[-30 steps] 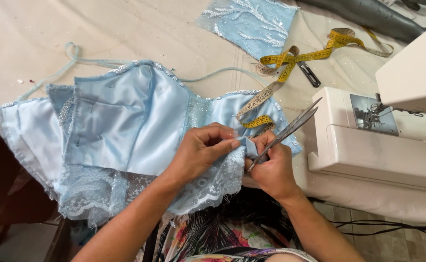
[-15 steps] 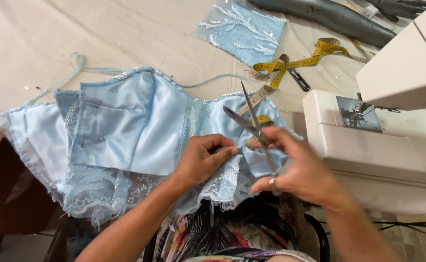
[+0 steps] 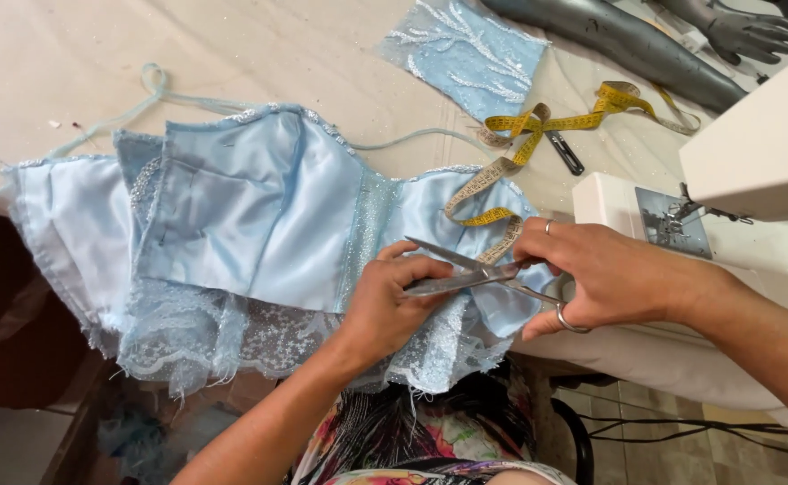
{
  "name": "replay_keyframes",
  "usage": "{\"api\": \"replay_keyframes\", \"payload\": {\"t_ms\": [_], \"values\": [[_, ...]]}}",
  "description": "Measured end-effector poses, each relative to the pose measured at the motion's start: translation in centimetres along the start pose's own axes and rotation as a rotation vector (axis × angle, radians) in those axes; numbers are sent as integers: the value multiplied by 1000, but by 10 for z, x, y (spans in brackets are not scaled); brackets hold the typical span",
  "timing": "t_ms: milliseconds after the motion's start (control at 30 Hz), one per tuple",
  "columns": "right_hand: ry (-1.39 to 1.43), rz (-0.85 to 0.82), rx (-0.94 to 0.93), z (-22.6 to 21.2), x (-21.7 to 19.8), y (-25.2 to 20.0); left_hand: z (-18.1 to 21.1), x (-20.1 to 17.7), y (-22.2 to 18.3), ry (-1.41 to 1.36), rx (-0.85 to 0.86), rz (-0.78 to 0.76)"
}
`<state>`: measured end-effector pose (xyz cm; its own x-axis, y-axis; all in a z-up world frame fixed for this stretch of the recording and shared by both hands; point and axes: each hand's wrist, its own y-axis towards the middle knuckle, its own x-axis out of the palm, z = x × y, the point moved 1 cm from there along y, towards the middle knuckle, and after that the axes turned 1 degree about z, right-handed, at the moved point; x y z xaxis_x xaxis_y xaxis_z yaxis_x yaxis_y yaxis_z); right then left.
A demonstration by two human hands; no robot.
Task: A person is pinning and trimming a blue lace and satin garment on a work table.
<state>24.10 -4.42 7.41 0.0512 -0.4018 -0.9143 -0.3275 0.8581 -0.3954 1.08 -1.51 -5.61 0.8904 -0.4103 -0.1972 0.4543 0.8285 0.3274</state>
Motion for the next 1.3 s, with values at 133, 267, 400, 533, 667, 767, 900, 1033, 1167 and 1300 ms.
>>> {"api": "replay_keyframes", "payload": {"t_ms": [133,267,400,533,667,767,900,1033,1167,1300], "values": [[-50,48,-144,5,1,12,-5,1,1,-79,60,34],[-95,77,-257,11,3,23,-19,3,2,-94,112,59],[-116,178,-442,8,-2,29,-31,4,1,-104,36,14],[-97,145,-438,6,-3,31,-33,3,3,-148,17,41],[-117,150,-431,8,-3,32,-37,3,3,-171,24,28],[-107,200,-475,9,0,32,-40,3,2,-152,-45,7],[-145,218,-465,10,-1,33,-35,1,4,-196,-49,14],[-147,200,-480,13,0,33,-32,0,4,-181,130,58],[-126,190,-491,23,6,34,-36,1,1,-172,43,58],[-113,228,-465,16,0,32,-27,-2,2,-275,-8,91]]}}
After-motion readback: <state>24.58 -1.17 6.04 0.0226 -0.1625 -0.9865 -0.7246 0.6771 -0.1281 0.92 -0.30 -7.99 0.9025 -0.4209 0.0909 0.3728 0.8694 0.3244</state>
